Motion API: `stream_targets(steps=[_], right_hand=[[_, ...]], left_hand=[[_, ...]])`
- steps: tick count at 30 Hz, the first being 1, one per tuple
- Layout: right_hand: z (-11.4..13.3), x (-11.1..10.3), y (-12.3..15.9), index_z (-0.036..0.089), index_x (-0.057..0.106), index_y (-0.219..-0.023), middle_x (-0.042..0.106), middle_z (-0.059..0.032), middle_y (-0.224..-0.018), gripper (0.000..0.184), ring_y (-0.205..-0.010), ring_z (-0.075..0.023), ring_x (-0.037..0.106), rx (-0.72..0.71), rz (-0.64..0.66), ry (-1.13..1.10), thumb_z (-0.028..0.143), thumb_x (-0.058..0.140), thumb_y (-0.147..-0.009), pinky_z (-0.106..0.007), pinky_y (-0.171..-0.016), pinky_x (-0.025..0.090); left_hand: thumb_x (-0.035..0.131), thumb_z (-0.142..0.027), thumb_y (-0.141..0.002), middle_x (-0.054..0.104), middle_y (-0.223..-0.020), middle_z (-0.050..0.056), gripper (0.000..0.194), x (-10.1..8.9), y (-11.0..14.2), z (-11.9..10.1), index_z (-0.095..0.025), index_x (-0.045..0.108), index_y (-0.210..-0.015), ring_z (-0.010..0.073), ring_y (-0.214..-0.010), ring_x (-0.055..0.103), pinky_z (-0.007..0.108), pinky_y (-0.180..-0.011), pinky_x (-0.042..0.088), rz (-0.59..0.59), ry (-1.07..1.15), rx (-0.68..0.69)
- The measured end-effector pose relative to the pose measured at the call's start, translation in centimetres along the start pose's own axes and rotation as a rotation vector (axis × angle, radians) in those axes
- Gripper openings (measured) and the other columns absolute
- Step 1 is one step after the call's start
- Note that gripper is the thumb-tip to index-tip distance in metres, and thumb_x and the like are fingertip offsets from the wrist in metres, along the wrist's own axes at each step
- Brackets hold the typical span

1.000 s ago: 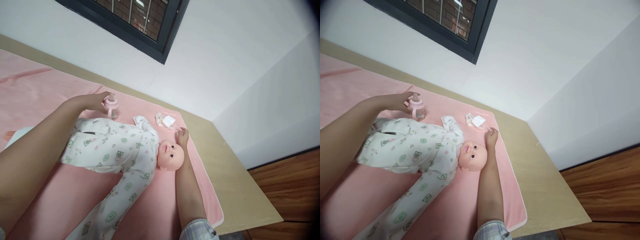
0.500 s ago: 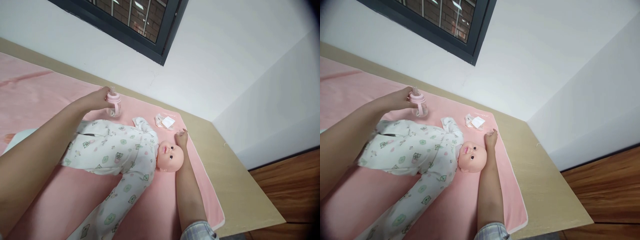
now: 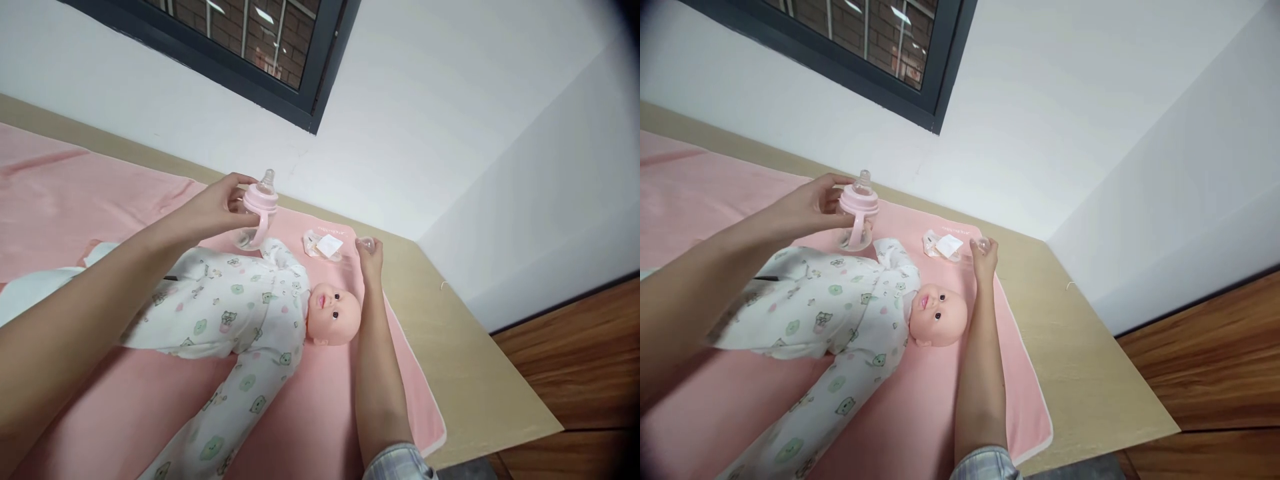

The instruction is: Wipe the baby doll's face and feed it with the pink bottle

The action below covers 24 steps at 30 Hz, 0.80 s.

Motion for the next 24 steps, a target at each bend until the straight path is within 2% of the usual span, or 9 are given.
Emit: stream_targets(steps=[2,5,9,13,20,22,24], right_hand=[[3.9,-0.1,0.6,0.020,0.051,-0.123,0.063,-0.0122,-0.127,0.058,-0.114,-0.0196,0.063,-0.122,0.078,-0.076,0.056,0.066,-0.081,-0.030,-0.094,0.053],[9.3,0.0,3.0,0.024,0.051,-0.132,0.060,-0.0115,-0.136,0.061,-0.122,-0.0212,0.060,-0.293,0.247,-0.174,0.057,0.068,-0.084,-0.032,-0.099,0.053],[13.7,0.6,7.0,0.032,0.039,-0.148,0.055,-0.0101,-0.143,0.067,-0.133,-0.0238,0.055,-0.419,0.410,-0.228,0.060,0.062,-0.092,-0.039,-0.108,0.051],[14.9,1.8,9.2,0.035,0.031,-0.155,0.051,-0.0094,-0.147,0.072,-0.138,-0.0246,0.052,-0.424,0.447,-0.229,0.063,0.058,-0.095,-0.043,-0.113,0.049],[15.1,2.8,10.6,0.033,0.044,-0.147,0.054,-0.0075,-0.141,0.069,-0.127,-0.0258,0.059,-0.363,0.617,-0.231,0.059,0.070,-0.088,-0.046,-0.109,0.053],[15.1,2.9,10.9,0.034,0.040,-0.150,0.054,-0.0076,-0.142,0.078,-0.127,-0.0268,0.058,-0.338,0.654,-0.250,0.058,0.075,-0.084,-0.049,-0.108,0.054],[15.0,3.3,11.1,0.036,0.028,-0.157,0.053,-0.0087,-0.142,0.094,-0.128,-0.0281,0.058,-0.313,0.667,-0.279,0.058,0.079,-0.081,-0.052,-0.106,0.056]], left_hand=[[0.078,-0.027,-0.074,0.066,-0.127,0.014,0.073,0.8,0.4,-0.6,-0.015,0.049,-0.139,0.0318,-0.120,0.063,0.046,-0.106,0.049,0.031,0.001,0.023],[0.075,-0.030,-0.073,0.065,-0.129,0.011,0.069,1.7,0.8,-1.3,-0.018,0.052,-0.137,0.0342,-0.124,0.061,0.046,-0.105,0.049,0.068,-0.079,0.078],[0.073,-0.032,-0.072,0.065,-0.130,0.007,0.063,2.9,1.6,-1.8,-0.024,0.056,-0.132,0.0341,-0.128,0.059,0.043,-0.106,0.049,0.132,-0.162,0.163],[0.073,-0.035,-0.072,0.065,-0.132,0.006,0.066,4.0,2.7,-2.4,-0.028,0.054,-0.135,0.0345,-0.128,0.058,0.043,-0.100,0.051,0.176,-0.253,0.179],[0.073,-0.044,-0.076,0.070,-0.123,0.006,0.066,4.7,3.7,-3.6,-0.026,0.053,-0.136,0.0340,-0.118,0.065,0.038,-0.092,0.054,0.163,-0.310,0.192],[0.074,-0.047,-0.077,0.071,-0.121,0.007,0.067,4.7,3.8,-3.7,-0.024,0.053,-0.136,0.0343,-0.116,0.066,0.039,-0.091,0.054,0.137,-0.304,0.206],[0.075,-0.051,-0.078,0.072,-0.120,0.009,0.070,4.8,3.9,-3.8,-0.022,0.052,-0.138,0.0350,-0.114,0.067,0.040,-0.092,0.054,0.111,-0.306,0.228]])
Point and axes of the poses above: each hand's wrist, its own y-axis away from the middle knuckle, its own x-axis out of the palm, z = x × y, the point moved 2 cm from there along -y, towards the middle knuckle
